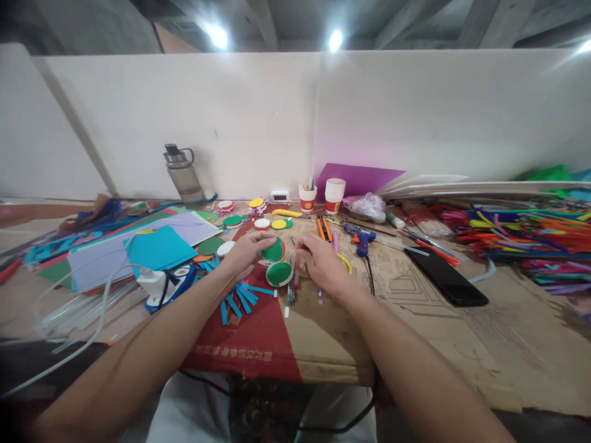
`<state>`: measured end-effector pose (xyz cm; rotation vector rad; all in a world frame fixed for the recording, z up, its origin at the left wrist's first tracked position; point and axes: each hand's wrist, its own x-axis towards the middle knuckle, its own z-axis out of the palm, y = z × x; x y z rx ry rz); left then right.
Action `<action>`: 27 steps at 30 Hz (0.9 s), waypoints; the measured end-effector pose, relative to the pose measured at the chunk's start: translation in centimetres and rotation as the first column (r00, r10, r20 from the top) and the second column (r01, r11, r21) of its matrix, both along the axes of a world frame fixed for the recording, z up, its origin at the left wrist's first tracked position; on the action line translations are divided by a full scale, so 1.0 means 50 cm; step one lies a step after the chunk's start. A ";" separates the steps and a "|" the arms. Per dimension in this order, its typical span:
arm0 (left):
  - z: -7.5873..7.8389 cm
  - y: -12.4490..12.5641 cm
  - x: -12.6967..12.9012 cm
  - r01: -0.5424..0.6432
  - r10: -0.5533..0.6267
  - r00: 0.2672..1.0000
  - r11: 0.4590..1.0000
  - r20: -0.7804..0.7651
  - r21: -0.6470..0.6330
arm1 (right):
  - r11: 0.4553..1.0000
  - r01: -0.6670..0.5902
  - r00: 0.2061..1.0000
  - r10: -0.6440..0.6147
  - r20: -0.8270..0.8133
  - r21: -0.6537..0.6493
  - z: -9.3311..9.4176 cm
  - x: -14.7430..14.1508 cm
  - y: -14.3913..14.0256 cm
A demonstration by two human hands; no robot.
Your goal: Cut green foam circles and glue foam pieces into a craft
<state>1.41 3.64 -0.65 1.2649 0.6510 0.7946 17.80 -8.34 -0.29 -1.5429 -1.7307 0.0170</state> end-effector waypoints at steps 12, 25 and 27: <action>0.001 0.028 -0.008 -0.233 0.243 0.965 0.966 0.093 -0.110 | 0.996 0.037 0.976 -0.019 0.218 -0.081 -0.036 0.011 0.003; -0.019 0.037 -0.005 -0.184 0.191 0.980 0.977 0.056 -0.108 | 0.956 -0.195 0.976 0.211 0.053 -0.220 -0.034 -0.035 0.015; -0.024 0.033 -0.002 -0.167 0.174 0.982 0.982 0.077 -0.086 | 0.953 -0.154 0.982 0.118 -0.149 -0.260 -0.024 -0.030 0.015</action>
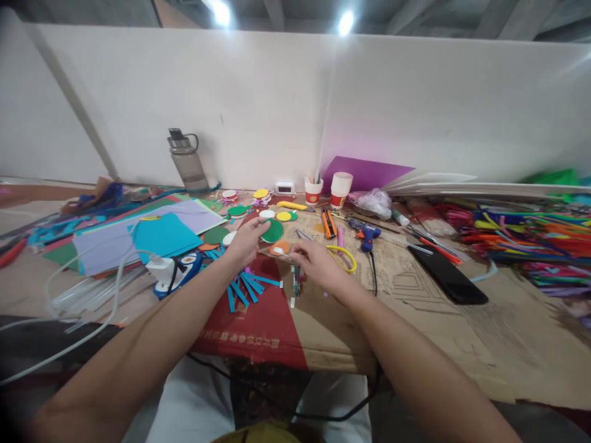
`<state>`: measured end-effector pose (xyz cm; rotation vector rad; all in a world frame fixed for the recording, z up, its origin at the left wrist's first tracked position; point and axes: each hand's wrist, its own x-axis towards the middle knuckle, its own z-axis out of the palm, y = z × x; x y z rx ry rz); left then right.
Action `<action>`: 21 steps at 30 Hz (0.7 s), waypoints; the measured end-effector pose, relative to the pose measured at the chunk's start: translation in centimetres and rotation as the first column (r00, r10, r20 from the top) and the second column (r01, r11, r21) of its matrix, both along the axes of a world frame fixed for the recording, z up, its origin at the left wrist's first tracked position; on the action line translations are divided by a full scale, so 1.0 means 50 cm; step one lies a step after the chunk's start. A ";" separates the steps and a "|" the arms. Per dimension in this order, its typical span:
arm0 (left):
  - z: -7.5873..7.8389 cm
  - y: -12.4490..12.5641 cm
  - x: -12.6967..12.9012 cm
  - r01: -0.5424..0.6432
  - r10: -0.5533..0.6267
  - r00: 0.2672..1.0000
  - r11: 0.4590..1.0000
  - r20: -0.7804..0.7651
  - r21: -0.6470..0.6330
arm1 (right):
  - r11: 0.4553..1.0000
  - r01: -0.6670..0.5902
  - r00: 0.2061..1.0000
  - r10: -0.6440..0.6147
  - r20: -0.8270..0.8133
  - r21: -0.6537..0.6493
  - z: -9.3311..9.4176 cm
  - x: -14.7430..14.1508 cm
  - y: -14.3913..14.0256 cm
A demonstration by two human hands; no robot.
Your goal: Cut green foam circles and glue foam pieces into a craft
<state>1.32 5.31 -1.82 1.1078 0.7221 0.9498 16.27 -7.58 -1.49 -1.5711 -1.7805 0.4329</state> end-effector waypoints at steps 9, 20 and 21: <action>0.011 -0.039 0.004 0.265 -0.265 0.964 0.962 0.004 -0.058 | 0.981 0.084 0.681 -0.184 -0.708 -0.175 0.009 0.007 0.044; 0.003 -0.041 0.017 0.063 -0.075 0.981 0.995 0.177 0.075 | 0.953 0.302 0.709 -0.219 -0.671 0.008 0.026 -0.031 0.077; 0.002 -0.040 0.017 0.051 -0.071 0.979 0.993 0.189 0.106 | 0.957 0.288 0.702 -0.186 -0.688 0.035 0.022 -0.035 0.079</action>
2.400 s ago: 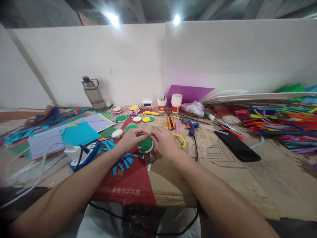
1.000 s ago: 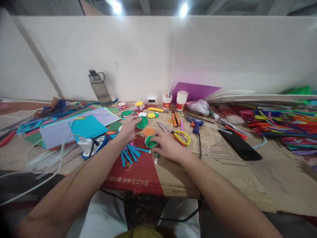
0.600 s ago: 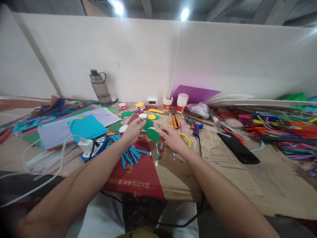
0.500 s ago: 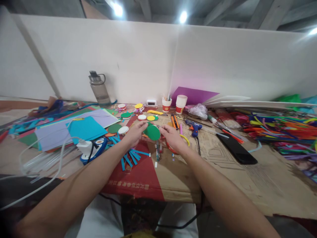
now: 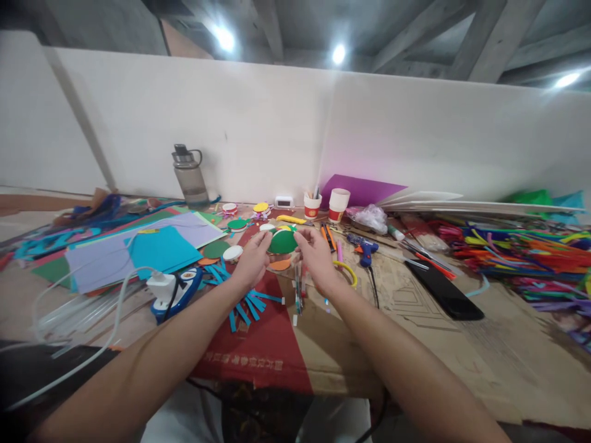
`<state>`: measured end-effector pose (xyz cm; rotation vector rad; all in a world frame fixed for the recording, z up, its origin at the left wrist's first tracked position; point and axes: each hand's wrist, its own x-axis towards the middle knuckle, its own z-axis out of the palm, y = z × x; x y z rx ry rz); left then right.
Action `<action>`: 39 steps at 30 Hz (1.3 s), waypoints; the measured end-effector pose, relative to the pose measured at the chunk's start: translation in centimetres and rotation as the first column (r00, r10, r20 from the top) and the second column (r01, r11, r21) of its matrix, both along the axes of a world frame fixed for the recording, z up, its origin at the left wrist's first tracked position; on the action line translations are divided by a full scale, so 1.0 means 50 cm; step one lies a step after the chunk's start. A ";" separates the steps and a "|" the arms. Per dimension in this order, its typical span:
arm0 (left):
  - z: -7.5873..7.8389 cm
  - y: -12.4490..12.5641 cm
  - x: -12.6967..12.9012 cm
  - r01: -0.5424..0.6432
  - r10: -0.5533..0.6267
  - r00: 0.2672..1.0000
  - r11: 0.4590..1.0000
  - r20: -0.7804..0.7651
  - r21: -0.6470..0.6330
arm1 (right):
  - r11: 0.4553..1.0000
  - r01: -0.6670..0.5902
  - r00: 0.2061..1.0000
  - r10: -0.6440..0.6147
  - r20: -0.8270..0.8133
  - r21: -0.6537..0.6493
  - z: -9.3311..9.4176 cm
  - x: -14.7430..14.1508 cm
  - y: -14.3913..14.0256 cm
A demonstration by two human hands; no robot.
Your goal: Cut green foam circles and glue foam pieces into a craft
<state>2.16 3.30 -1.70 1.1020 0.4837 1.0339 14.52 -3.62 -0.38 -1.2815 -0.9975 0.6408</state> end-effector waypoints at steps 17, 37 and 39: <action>-0.005 -0.023 0.009 0.099 -0.091 0.994 0.984 0.055 -0.150 | 0.996 0.070 0.981 -0.078 0.177 0.052 -0.036 -0.014 -0.004; 0.014 -0.022 -0.009 0.144 -0.143 0.989 0.988 0.032 -0.050 | 0.974 -0.077 0.726 -0.091 0.682 0.213 -0.004 -0.017 -0.049; 0.014 -0.029 -0.007 0.121 -0.118 0.992 0.991 0.043 -0.065 | 0.974 -0.023 0.670 -0.154 0.727 0.227 -0.005 -0.021 -0.051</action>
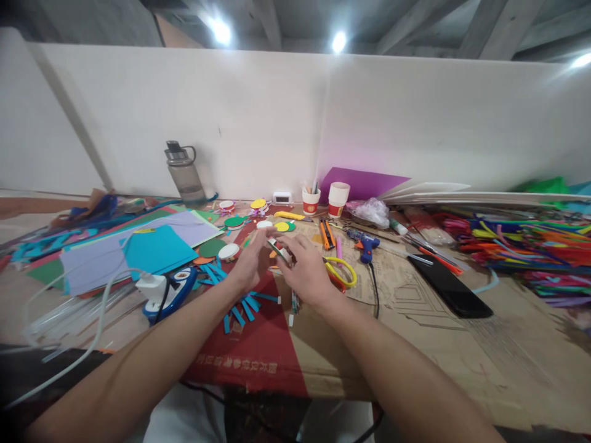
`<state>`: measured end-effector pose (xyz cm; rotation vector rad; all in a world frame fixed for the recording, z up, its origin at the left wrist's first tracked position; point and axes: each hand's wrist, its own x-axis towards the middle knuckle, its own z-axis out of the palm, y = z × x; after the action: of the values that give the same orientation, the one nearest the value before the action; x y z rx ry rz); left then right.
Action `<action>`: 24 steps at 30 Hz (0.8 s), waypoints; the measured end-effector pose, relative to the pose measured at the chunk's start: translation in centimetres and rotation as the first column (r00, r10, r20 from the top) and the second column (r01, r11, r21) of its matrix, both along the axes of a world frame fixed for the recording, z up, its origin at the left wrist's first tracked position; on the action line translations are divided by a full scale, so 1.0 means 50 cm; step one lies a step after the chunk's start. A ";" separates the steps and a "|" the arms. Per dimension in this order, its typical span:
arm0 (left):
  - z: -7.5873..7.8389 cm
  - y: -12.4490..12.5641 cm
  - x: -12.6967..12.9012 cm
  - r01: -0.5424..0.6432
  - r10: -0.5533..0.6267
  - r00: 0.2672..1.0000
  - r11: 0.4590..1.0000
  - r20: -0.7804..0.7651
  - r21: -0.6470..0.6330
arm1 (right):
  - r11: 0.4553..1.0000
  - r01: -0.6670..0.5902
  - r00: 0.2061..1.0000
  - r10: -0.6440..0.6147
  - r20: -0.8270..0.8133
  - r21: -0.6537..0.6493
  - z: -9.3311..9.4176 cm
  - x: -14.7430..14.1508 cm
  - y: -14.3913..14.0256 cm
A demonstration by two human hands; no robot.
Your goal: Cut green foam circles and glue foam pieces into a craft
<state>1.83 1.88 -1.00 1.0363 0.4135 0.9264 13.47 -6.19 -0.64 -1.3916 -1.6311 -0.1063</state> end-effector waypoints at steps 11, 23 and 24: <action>-0.003 -0.004 0.004 0.038 -0.038 0.999 0.999 -0.025 -0.009 | 0.993 -0.036 0.998 0.041 0.041 -0.112 0.012 0.018 -0.005; 0.022 0.002 -0.017 0.240 -0.240 0.971 0.970 0.001 0.046 | 0.973 -0.158 0.987 0.157 -0.018 -0.168 0.038 0.067 -0.016; 0.021 0.004 -0.018 0.229 -0.229 0.973 0.972 -0.006 0.053 | 0.968 -0.170 0.985 0.170 -0.016 -0.184 0.039 0.068 -0.016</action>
<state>0.92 2.07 0.03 1.1072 0.2631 0.7332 16.88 -6.98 1.31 -1.3814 -1.7890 0.1496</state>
